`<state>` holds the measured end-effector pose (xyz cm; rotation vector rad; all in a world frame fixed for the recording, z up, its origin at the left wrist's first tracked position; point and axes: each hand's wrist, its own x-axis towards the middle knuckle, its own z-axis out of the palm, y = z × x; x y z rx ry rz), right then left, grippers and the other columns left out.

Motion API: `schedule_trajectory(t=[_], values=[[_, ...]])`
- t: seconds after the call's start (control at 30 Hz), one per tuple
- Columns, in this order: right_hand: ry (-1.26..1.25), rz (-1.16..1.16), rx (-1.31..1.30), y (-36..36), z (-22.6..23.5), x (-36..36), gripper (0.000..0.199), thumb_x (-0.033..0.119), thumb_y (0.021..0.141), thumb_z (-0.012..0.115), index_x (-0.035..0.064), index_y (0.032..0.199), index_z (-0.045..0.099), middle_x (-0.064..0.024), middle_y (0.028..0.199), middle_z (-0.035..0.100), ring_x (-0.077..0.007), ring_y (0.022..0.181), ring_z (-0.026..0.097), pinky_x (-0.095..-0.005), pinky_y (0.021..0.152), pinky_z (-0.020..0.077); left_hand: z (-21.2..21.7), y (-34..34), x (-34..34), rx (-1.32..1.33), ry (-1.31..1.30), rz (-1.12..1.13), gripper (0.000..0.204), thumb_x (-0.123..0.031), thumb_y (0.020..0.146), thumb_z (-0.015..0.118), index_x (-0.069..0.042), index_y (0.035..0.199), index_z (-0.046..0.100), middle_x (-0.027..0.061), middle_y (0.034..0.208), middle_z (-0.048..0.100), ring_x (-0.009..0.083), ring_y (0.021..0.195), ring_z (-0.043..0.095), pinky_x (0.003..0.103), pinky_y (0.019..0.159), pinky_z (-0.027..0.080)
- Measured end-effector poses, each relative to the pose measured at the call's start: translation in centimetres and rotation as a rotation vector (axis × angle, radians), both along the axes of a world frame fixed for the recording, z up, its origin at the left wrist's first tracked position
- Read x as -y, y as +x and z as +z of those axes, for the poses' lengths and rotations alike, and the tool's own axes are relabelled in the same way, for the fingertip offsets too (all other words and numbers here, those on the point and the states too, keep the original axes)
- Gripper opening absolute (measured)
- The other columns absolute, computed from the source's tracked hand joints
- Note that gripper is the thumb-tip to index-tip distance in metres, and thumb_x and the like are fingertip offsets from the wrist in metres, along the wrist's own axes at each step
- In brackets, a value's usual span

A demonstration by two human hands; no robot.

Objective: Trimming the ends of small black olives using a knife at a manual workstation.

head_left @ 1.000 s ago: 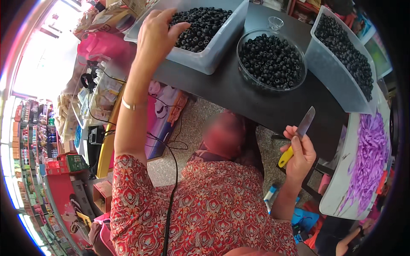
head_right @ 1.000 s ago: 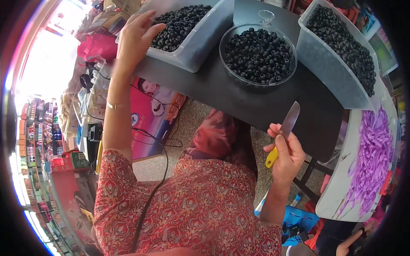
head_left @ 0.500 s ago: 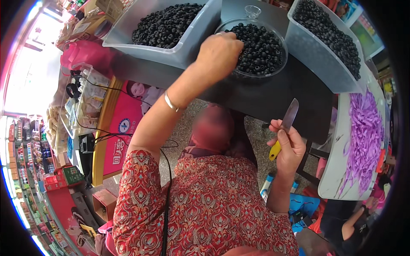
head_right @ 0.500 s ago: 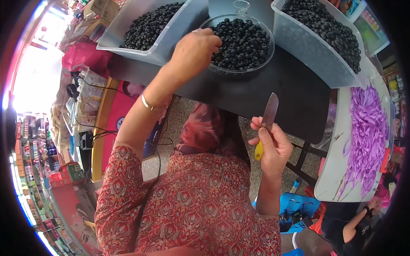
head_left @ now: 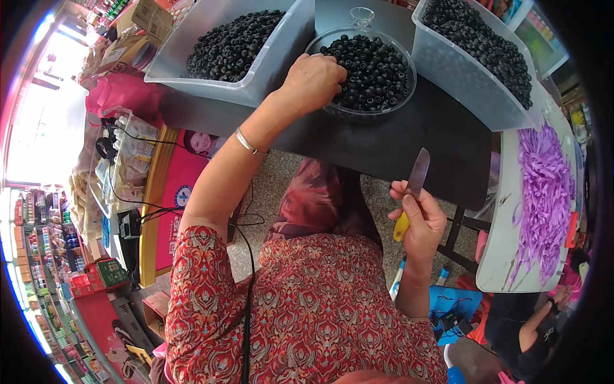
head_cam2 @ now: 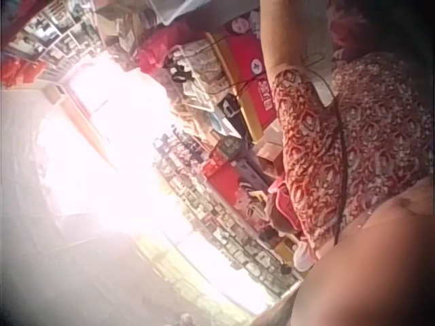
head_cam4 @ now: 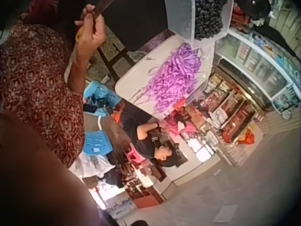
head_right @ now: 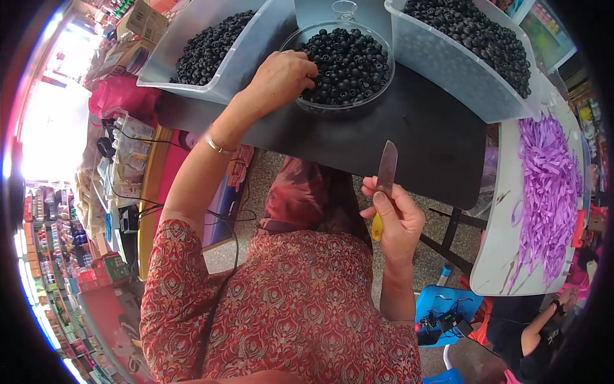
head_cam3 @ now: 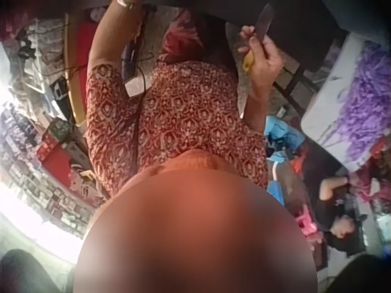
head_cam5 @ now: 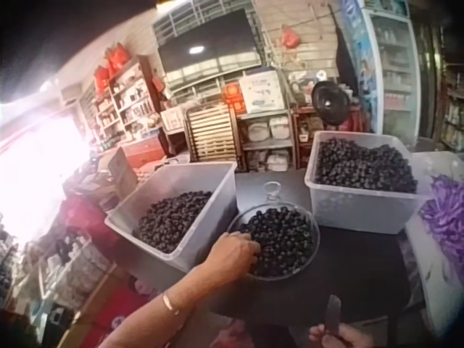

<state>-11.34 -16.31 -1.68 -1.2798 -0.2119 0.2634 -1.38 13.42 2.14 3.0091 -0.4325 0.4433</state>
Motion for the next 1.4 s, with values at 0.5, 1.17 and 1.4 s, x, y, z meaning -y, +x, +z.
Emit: schedule_trajectory(t=[0.5, 1.17, 1.4], values=[[-0.029, -0.045, 0.017, -0.4, 1.4, -0.8, 0.021, -0.002, 0.09, 0.052, -0.0072, 0.109, 0.06, -0.0166, 0.105, 0.064, -0.0196, 0.093, 0.064, -0.0242, 0.063, 0.0552, 2.2, -9.3, 7.5, -0.415, -1.653, -0.154, 0.02, 0.0, 0.085, 0.064, 0.001, 0.105, 0.064, 0.0012, 0.092, 0.064, 0.0063, 0.081, 0.058, 0.02, 0.074, 0.049], [0.036, 0.03, 0.247, -1.4, 0.7, -2.5, 0.02, -0.004, 0.088, 0.056, -0.0088, 0.107, 0.06, -0.0159, 0.11, 0.057, -0.0155, 0.086, 0.062, -0.0226, 0.065, 0.057, -3.3, -13.7, 11.9, -0.152, -1.59, -0.133, 0.031, 0.004, 0.079, 0.066, -0.005, 0.109, 0.066, 0.0016, 0.09, 0.057, 0.0092, 0.083, 0.054, 0.02, 0.072, 0.045], [0.007, -0.008, 0.265, -1.1, 1.0, -2.4, 0.018, -0.004, 0.088, 0.056, -0.0086, 0.106, 0.06, -0.0172, 0.112, 0.058, -0.0178, 0.091, 0.063, -0.0229, 0.064, 0.0573, -2.3, -14.5, 11.2, -0.229, -1.595, -0.205, 0.031, 0.008, 0.083, 0.059, -0.001, 0.113, 0.063, 0.0086, 0.104, 0.059, 0.0138, 0.092, 0.058, 0.023, 0.084, 0.047]])
